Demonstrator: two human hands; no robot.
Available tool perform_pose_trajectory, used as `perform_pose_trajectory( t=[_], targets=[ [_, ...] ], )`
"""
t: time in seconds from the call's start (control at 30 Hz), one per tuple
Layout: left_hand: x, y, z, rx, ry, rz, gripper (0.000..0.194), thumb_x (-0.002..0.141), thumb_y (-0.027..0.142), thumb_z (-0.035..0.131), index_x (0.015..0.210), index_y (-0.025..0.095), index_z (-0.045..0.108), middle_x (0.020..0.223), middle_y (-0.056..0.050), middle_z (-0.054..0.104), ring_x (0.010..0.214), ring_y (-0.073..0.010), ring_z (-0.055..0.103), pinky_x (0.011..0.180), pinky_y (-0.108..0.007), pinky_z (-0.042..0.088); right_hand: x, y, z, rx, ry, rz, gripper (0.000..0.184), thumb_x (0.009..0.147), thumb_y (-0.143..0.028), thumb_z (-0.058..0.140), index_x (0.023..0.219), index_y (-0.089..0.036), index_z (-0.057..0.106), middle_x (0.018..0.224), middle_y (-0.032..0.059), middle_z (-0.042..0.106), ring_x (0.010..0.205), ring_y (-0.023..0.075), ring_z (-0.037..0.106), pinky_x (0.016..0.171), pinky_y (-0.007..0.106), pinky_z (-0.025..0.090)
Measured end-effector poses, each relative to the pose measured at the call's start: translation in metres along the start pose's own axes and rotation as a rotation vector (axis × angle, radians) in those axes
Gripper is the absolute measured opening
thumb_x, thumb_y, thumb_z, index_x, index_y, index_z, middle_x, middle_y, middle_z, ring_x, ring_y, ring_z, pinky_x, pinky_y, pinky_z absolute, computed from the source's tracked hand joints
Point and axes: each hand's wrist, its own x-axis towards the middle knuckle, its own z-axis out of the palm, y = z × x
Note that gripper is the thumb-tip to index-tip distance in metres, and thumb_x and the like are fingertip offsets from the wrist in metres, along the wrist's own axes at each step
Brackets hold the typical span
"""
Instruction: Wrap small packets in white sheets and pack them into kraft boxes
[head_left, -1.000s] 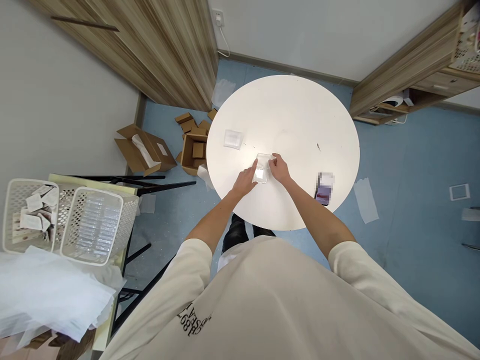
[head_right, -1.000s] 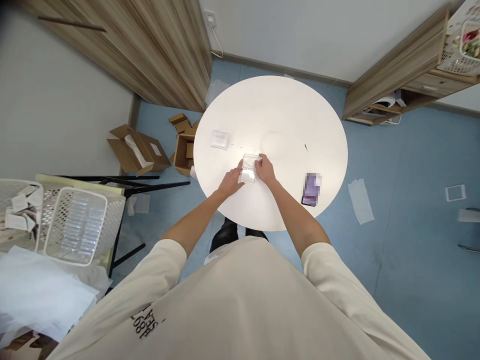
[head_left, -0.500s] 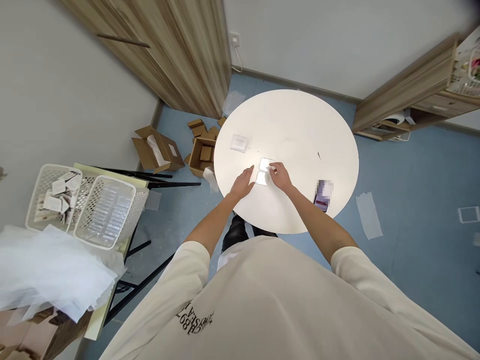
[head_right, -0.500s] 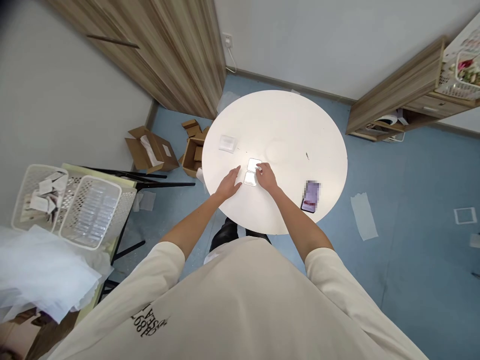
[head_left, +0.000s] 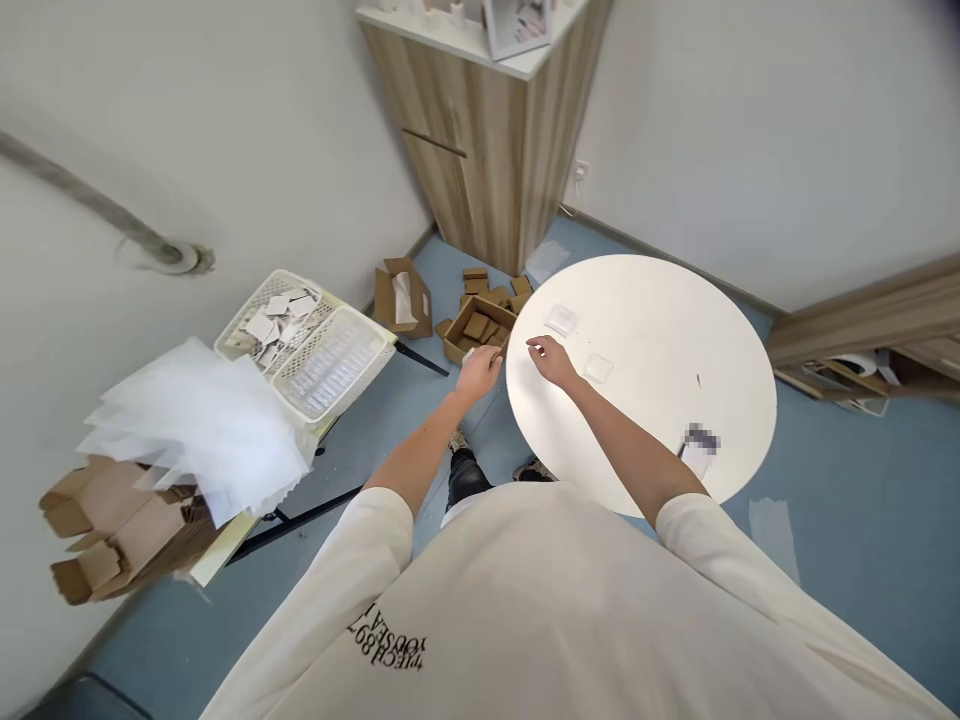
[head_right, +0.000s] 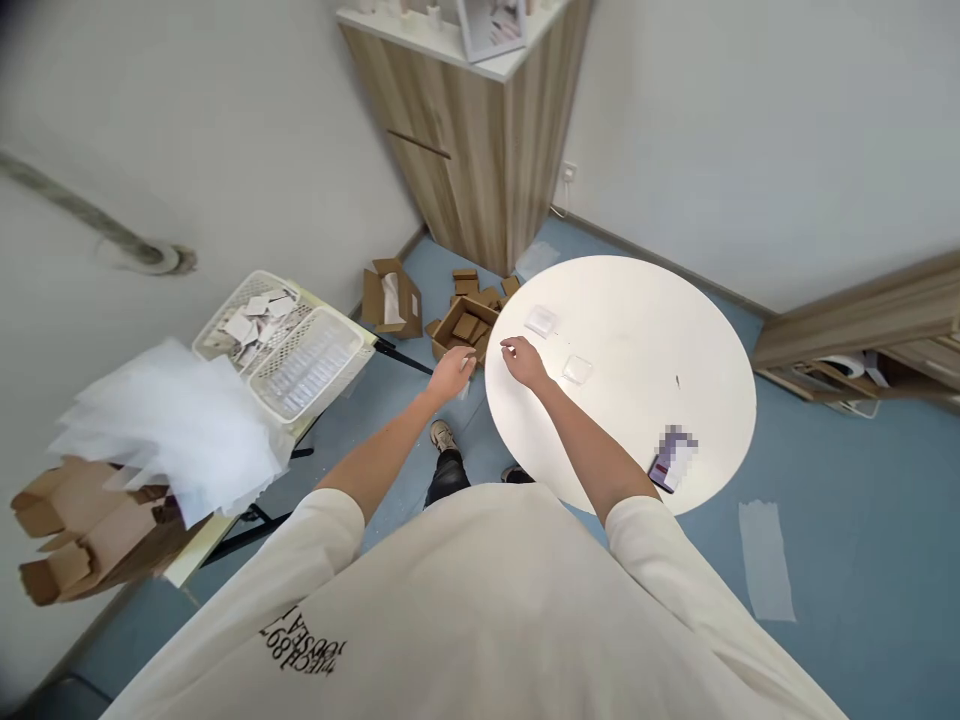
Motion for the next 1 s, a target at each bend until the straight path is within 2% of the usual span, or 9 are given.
perform_pose_trajectory(
  t=[0.17, 0.37, 0.57, 0.67, 0.8, 0.9, 1.0],
  targets=[
    [-0.011, -0.065, -0.069, -0.005, 0.084, -0.019, 0.038, 0.106, 0.037, 0.041, 0.134, 0.021, 0.062, 0.135, -0.013, 0.066, 0.126, -0.0287, 0.062, 0.107, -0.045, 0.052, 0.052, -0.076, 0.059, -0.040, -0.074, -0.077, 0.033, 0.100, -0.030, 0.046, 0.120, -0.021, 0.071, 0.121, 0.0096, 0.069, 0.099, 0.0206, 0.068, 0.094, 0.037, 0.056],
    [-0.021, -0.170, -0.157, -0.016, 0.216, -0.035, 0.034, 0.104, 0.030, 0.044, 0.129, 0.019, 0.064, 0.130, -0.011, 0.068, 0.125, -0.0263, 0.063, 0.110, -0.043, 0.050, 0.118, -0.180, 0.147, -0.055, -0.190, -0.165, 0.034, 0.101, -0.033, 0.046, 0.119, -0.022, 0.072, 0.120, 0.0106, 0.070, 0.100, 0.0227, 0.069, 0.092, 0.038, 0.056],
    [-0.032, -0.271, -0.231, -0.053, 0.393, -0.191, 0.033, 0.101, 0.021, 0.046, 0.127, 0.020, 0.065, 0.128, -0.011, 0.069, 0.123, -0.0250, 0.064, 0.109, -0.041, 0.051, 0.175, -0.278, 0.231, -0.071, -0.293, -0.280, 0.033, 0.100, -0.029, 0.047, 0.120, -0.022, 0.072, 0.119, 0.0091, 0.072, 0.100, 0.0219, 0.069, 0.093, 0.037, 0.055],
    [-0.040, -0.315, -0.255, -0.063, 0.464, -0.305, 0.036, 0.097, 0.014, 0.046, 0.126, 0.019, 0.066, 0.127, -0.012, 0.070, 0.123, -0.0258, 0.065, 0.110, -0.041, 0.050, 0.200, -0.311, 0.269, -0.106, -0.328, -0.319, 0.032, 0.097, -0.026, 0.049, 0.118, -0.021, 0.073, 0.119, 0.0088, 0.073, 0.102, 0.0225, 0.067, 0.096, 0.038, 0.053],
    [-0.046, -0.361, -0.276, -0.066, 0.485, -0.418, 0.039, 0.091, 0.010, 0.047, 0.123, 0.018, 0.068, 0.128, -0.013, 0.070, 0.125, -0.0284, 0.064, 0.112, -0.044, 0.050, 0.230, -0.339, 0.317, -0.220, -0.343, -0.366, 0.030, 0.096, -0.026, 0.053, 0.116, -0.021, 0.075, 0.118, 0.0089, 0.074, 0.108, 0.0265, 0.064, 0.100, 0.042, 0.050],
    [-0.043, -0.384, -0.286, -0.090, 0.491, -0.461, 0.040, 0.090, 0.009, 0.046, 0.122, 0.020, 0.068, 0.127, -0.012, 0.070, 0.124, -0.0289, 0.064, 0.110, -0.046, 0.050, 0.251, -0.356, 0.347, -0.320, -0.317, -0.386, 0.031, 0.096, -0.029, 0.054, 0.116, -0.022, 0.076, 0.122, 0.0100, 0.073, 0.115, 0.0318, 0.060, 0.099, 0.047, 0.048],
    [-0.035, -0.398, -0.294, -0.130, 0.526, -0.544, 0.041, 0.091, 0.010, 0.045, 0.124, 0.022, 0.065, 0.126, -0.011, 0.072, 0.122, -0.0299, 0.065, 0.108, -0.048, 0.051, 0.269, -0.372, 0.372, -0.410, -0.321, -0.421, 0.032, 0.097, -0.030, 0.053, 0.118, -0.024, 0.076, 0.126, 0.0098, 0.073, 0.118, 0.0351, 0.055, 0.099, 0.052, 0.043]
  ],
)
